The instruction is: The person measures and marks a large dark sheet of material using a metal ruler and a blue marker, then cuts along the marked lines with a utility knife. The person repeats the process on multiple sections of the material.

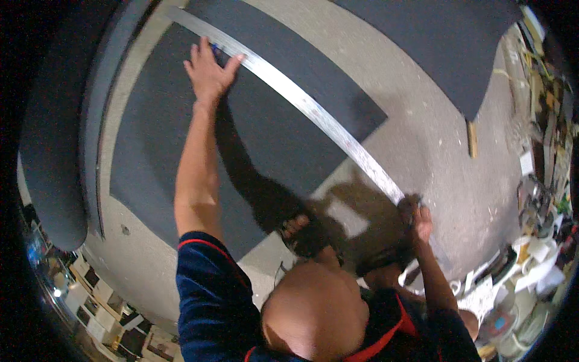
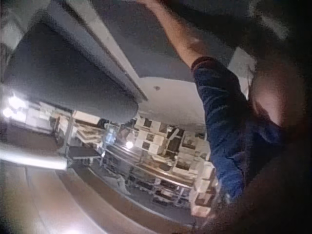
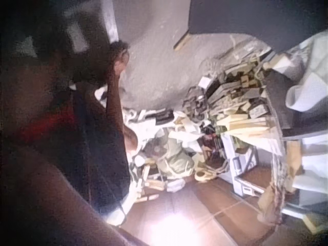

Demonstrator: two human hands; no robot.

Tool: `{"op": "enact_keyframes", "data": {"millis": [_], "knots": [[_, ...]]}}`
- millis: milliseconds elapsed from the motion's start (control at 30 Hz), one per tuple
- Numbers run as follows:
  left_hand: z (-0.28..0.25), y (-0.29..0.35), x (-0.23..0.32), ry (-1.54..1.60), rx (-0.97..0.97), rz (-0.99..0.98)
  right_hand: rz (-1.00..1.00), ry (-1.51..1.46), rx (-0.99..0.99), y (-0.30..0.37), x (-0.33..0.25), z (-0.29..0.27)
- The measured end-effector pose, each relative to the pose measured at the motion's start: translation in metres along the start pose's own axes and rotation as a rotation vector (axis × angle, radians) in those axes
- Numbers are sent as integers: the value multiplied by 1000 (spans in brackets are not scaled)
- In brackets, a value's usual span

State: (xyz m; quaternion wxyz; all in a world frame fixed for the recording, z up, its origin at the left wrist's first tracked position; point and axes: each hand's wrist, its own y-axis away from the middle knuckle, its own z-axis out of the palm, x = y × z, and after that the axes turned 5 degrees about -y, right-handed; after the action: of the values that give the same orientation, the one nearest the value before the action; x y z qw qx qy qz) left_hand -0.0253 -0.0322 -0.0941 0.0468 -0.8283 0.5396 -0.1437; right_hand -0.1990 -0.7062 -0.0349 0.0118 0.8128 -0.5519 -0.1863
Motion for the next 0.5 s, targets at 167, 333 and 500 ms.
{"op": "enact_keyframes", "data": {"millis": [167,333,500], "knots": [[-7,-5,17,45,-103,-61,-10,-3,29,0,-3,3],[-17,-3,18,55,-139,-95,-215,-33,170,-4,4,8],[-14,-1,15,88,-118,-95,-86,-26,19,6,16,12]]}}
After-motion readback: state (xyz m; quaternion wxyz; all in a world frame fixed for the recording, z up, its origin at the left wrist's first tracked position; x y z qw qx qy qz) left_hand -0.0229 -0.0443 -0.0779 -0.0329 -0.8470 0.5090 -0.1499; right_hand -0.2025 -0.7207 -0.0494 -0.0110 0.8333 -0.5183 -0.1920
